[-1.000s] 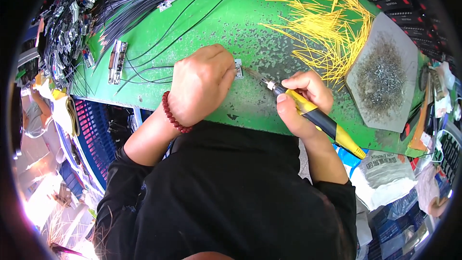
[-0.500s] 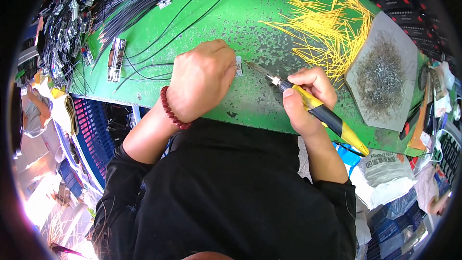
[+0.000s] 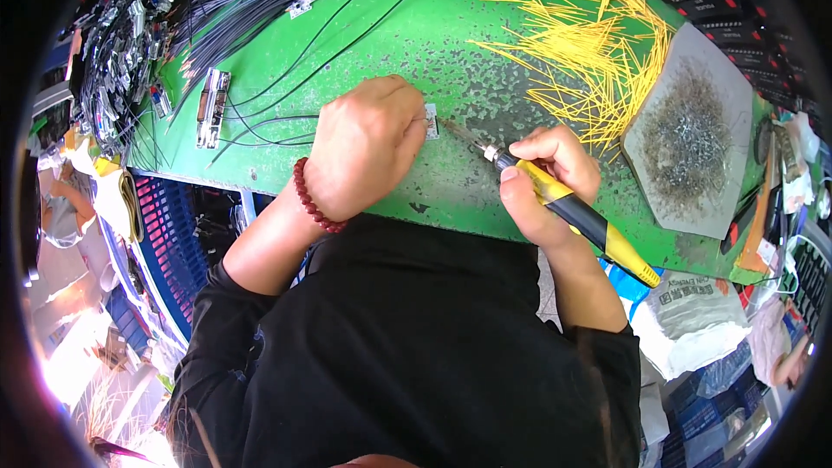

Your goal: The person solders wires onto circuit boards using a soldering iron, solders wires into a toy car body, and places the assembled car body into a crate before continuing to solder wires onto circuit boards.

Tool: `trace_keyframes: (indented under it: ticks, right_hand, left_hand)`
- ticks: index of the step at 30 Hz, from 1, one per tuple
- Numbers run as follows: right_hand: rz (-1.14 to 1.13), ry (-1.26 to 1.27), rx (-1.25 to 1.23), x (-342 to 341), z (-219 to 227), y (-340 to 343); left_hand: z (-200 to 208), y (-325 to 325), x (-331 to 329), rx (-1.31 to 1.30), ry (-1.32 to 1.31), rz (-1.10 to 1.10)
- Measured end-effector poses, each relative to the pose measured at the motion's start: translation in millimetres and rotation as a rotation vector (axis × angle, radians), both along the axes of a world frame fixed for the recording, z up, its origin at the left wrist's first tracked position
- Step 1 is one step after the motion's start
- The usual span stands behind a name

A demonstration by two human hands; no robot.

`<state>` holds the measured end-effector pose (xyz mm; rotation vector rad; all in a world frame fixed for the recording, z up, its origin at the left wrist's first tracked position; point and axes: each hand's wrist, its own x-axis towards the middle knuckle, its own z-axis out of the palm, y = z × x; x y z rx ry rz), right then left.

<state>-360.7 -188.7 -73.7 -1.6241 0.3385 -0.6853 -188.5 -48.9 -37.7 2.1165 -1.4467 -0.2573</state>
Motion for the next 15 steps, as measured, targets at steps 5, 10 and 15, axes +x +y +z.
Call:
trace_keyframes:
  ticks: [5,10,15]
  right_hand:
    - [0.029,0.019,-0.017,-0.8,1.1,-0.5]
    - [0.049,0.044,-0.013,0.2,-0.3,-1.2]
    - [-0.025,-0.032,0.104,-1.9,-1.2,1.4]
  left_hand:
    - [-1.3,0.9,-0.9,-0.018,-0.003,0.01]
    - [-2.5,1.2,-1.4,-0.033,0.0,0.018]
    - [-2.6,0.5,-0.2,-0.038,0.001,0.007]
